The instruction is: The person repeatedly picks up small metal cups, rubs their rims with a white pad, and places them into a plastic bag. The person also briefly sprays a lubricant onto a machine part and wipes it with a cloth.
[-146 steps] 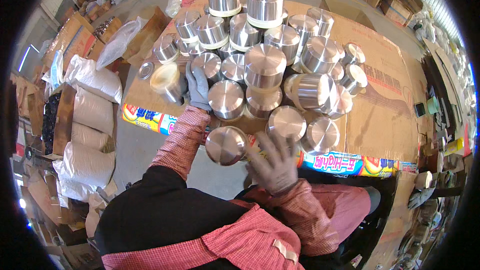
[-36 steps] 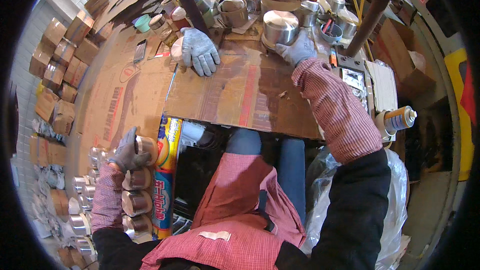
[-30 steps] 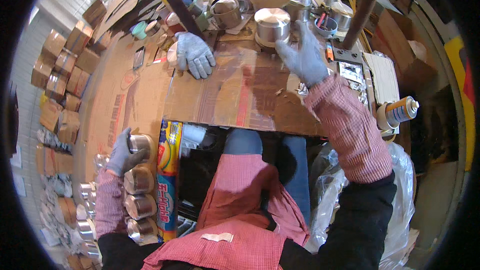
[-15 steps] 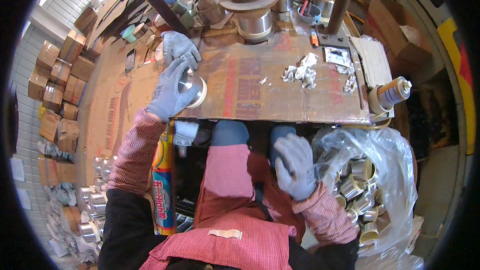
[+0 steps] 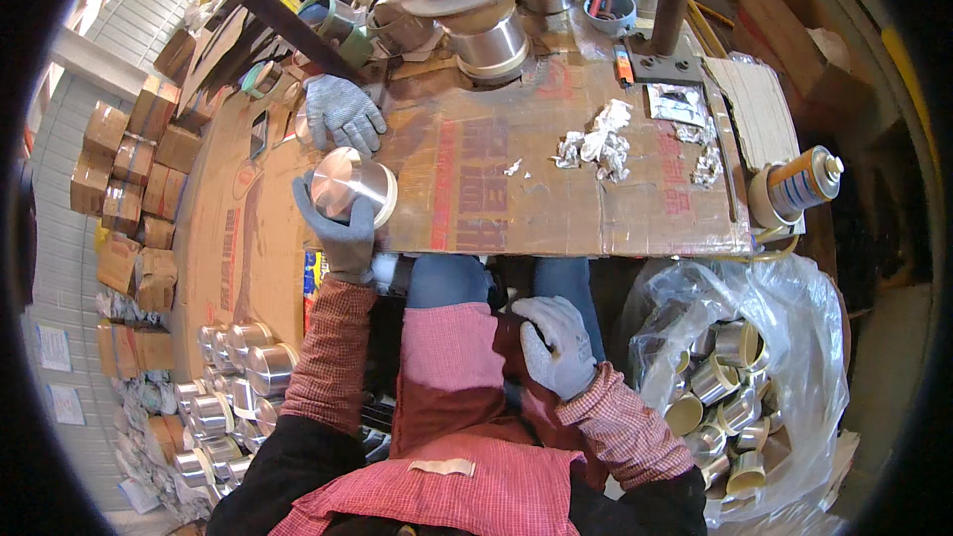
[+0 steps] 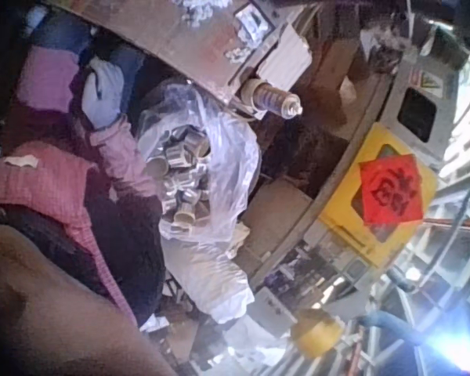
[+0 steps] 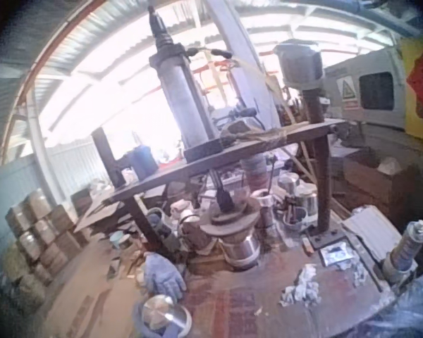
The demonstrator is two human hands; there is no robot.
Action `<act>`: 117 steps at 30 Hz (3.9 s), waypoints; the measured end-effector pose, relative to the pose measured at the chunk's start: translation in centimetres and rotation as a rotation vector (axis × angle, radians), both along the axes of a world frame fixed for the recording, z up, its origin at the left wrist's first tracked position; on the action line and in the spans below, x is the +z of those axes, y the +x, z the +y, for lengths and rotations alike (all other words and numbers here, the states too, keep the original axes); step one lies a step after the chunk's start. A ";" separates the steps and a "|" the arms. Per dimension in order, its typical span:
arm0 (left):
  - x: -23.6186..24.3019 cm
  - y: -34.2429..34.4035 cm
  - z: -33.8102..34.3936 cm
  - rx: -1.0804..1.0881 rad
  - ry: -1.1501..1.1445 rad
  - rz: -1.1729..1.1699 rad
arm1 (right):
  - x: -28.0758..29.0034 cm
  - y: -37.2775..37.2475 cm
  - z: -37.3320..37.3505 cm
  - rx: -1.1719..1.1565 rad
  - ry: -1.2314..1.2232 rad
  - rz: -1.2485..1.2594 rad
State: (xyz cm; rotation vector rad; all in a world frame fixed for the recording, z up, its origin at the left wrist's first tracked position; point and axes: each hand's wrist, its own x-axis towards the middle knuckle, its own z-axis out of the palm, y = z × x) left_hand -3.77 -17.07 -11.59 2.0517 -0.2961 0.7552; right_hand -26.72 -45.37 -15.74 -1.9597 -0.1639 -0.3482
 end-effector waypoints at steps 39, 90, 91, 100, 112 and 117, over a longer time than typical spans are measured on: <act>-0.8 0.3 -1.3 0.012 0.027 -0.120 | -4.9 -4.5 7.1 0.031 0.188 0.137; -0.5 0.5 -0.2 -0.268 -0.372 0.259 | -1.2 -3.6 4.2 -0.201 -0.006 0.142; -0.5 0.3 -0.3 -0.275 -0.402 0.274 | -0.7 -3.1 4.0 -0.203 -0.028 0.081; -0.7 0.1 -0.3 -0.244 -0.248 0.218 | 2.5 0.6 4.4 -0.239 -0.094 0.058; -1.1 -0.1 -0.4 -0.185 -0.133 0.159 | 6.1 1.5 2.6 -0.111 -0.282 -0.095; -1.3 0.2 -0.2 -0.231 -0.187 0.186 | 8.8 4.6 1.4 -0.063 -0.280 -0.129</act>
